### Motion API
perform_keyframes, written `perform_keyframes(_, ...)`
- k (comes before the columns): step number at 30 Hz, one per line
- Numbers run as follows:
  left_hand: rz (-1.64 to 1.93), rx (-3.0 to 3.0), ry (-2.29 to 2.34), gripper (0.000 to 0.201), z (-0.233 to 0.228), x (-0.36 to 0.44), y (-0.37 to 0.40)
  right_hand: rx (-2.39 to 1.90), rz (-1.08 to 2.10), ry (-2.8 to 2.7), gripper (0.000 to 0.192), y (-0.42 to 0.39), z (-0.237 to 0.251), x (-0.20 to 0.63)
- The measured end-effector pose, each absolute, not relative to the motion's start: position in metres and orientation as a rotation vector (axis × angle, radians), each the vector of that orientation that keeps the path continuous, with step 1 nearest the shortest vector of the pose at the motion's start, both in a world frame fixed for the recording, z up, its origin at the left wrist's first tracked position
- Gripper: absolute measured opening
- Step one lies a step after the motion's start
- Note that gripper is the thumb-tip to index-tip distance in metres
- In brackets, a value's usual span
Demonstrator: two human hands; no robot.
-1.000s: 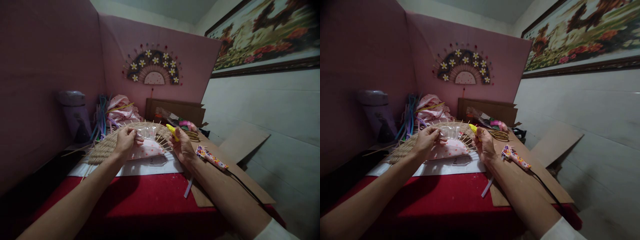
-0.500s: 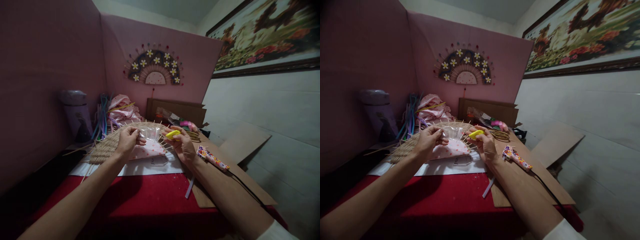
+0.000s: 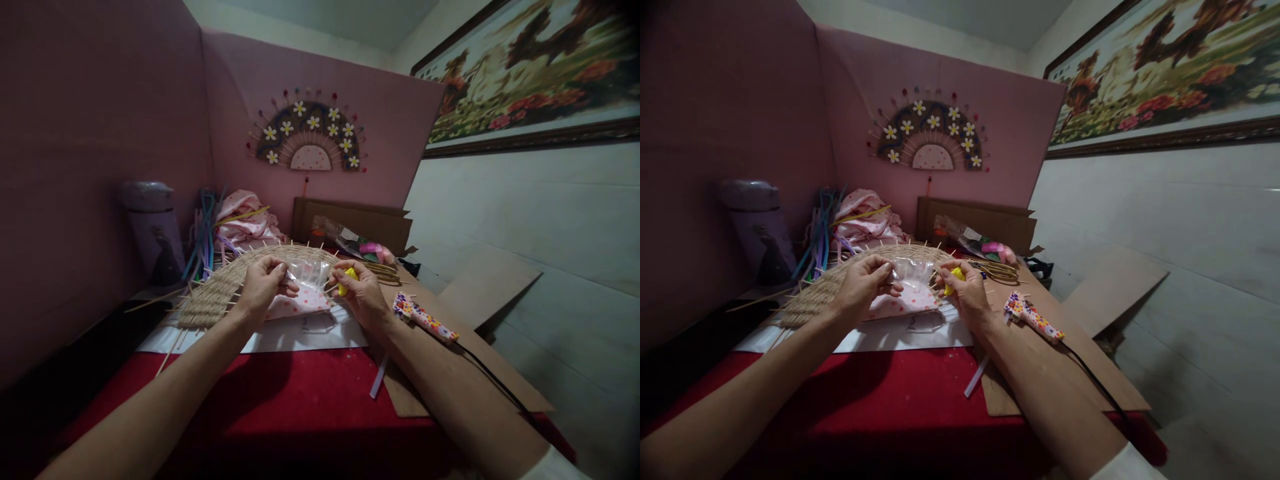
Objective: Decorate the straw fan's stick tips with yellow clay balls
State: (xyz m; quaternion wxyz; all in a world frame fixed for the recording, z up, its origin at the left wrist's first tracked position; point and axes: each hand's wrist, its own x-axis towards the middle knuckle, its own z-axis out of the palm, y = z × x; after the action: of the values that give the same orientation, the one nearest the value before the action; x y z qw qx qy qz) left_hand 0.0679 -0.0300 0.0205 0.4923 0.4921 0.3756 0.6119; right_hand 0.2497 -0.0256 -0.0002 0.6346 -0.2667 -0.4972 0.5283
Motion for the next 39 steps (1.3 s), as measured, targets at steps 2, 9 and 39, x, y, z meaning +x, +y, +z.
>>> perform_keyframes(2,1.488,1.201,0.918,0.011,0.019,0.069,-0.030,-0.632,1.159,-1.173,0.031,-0.026,-0.001,0.249)
perform_keyframes(9,1.510,1.259,0.944,0.008,0.017,0.071,-0.032,-0.796,1.201,-1.178,0.041,-0.034,0.000,0.248)
perform_keyframes(39,1.423,1.366,0.820,0.033,0.014,0.075,-0.037,-0.954,1.087,-1.450,0.033,-0.038,0.002,0.242)
